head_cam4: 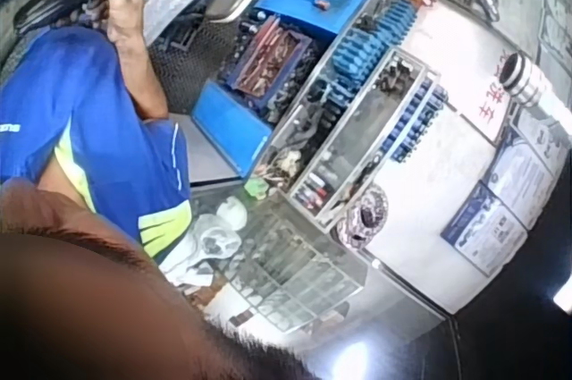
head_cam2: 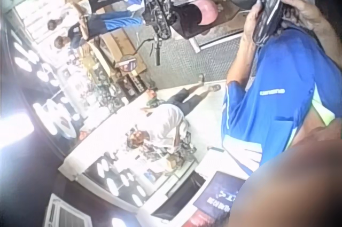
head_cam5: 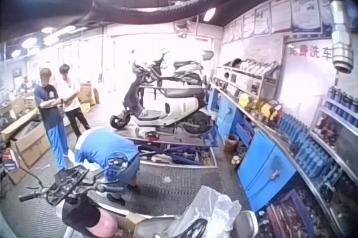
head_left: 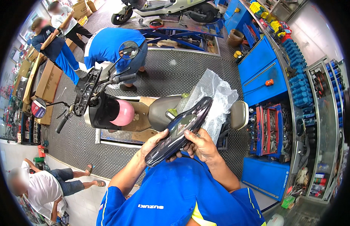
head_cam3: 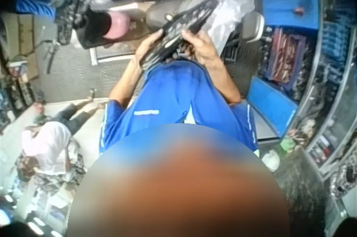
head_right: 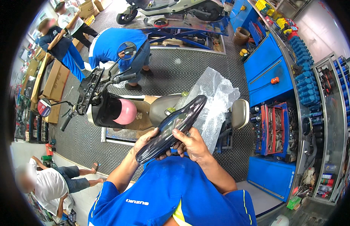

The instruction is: The person assembles a motorcycle dashboard by removing a plastic panel from bubble wrap, cutting a cable tie with scissors, and fitting a digital meter into the housing.

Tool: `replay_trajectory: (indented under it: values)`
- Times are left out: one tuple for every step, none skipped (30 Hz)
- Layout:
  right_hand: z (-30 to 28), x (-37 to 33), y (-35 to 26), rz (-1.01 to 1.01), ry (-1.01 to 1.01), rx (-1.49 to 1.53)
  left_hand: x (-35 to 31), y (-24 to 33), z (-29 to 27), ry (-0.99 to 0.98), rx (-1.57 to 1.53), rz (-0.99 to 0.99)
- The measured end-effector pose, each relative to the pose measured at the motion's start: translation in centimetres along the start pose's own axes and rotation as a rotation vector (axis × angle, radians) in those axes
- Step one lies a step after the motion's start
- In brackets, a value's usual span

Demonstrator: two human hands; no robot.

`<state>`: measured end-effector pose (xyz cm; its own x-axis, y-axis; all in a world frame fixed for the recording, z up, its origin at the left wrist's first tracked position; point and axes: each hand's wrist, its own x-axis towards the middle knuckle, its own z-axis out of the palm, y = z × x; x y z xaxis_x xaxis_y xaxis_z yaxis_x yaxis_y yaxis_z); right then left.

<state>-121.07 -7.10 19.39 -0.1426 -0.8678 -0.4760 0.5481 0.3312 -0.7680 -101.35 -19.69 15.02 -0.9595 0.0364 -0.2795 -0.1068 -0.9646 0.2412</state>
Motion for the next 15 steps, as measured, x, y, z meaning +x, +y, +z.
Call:
replay_trajectory:
  values:
    - [0.0,0.0,0.0,-0.015,-0.007,-0.002,-0.1,0.2,0.5,0.009,0.005,-0.005]
    - [0.1,0.0,0.0,-0.030,-0.015,-0.005,-0.1,0.2,0.8,0.018,0.010,-0.009]
    - [0.1,0.0,-0.1,-0.044,-0.025,-0.009,-0.1,0.2,0.7,0.029,0.013,-0.011]
    - [0.2,0.0,-0.1,-0.066,-0.022,-0.002,-0.1,0.0,0.4,0.040,0.017,-0.013]
    - [0.2,0.0,-0.1,-0.088,-0.019,0.006,-0.1,-0.1,0.0,0.052,0.021,-0.015]
    - [0.2,0.1,-0.1,-0.110,-0.015,0.014,-0.2,0.2,0.0,-0.038,-0.025,-0.035]
    - [0.3,0.1,-0.1,-0.114,-0.005,0.011,-0.2,0.1,0.3,-0.006,0.021,-0.018]
    - [0.5,0.1,-0.2,-0.118,0.006,0.009,0.0,-0.2,0.8,0.026,0.067,-0.001]
    - [0.5,0.1,-0.2,-0.122,0.016,0.008,0.0,-0.4,1.3,0.058,0.114,0.016]
    - [0.5,0.0,-0.1,-0.111,0.013,0.015,-0.1,-0.2,1.0,0.001,0.114,0.001]
    - [0.5,-0.1,0.0,-0.100,0.010,0.023,-0.3,-0.2,0.9,-0.012,0.126,0.001]
    - [0.5,-0.1,0.0,-0.090,0.006,0.030,-0.4,-0.1,0.7,-0.023,0.137,0.003]
    - [0.6,-0.1,0.0,-0.087,0.009,0.036,-0.5,-0.1,0.5,-0.035,0.148,0.005]
    - [0.8,-0.1,0.0,-0.084,0.013,0.043,-0.7,0.1,-0.2,-0.048,0.181,-0.017]
    - [1.0,-0.1,0.1,-0.080,0.016,0.048,-0.6,-0.2,-0.3,0.005,0.199,-0.001]
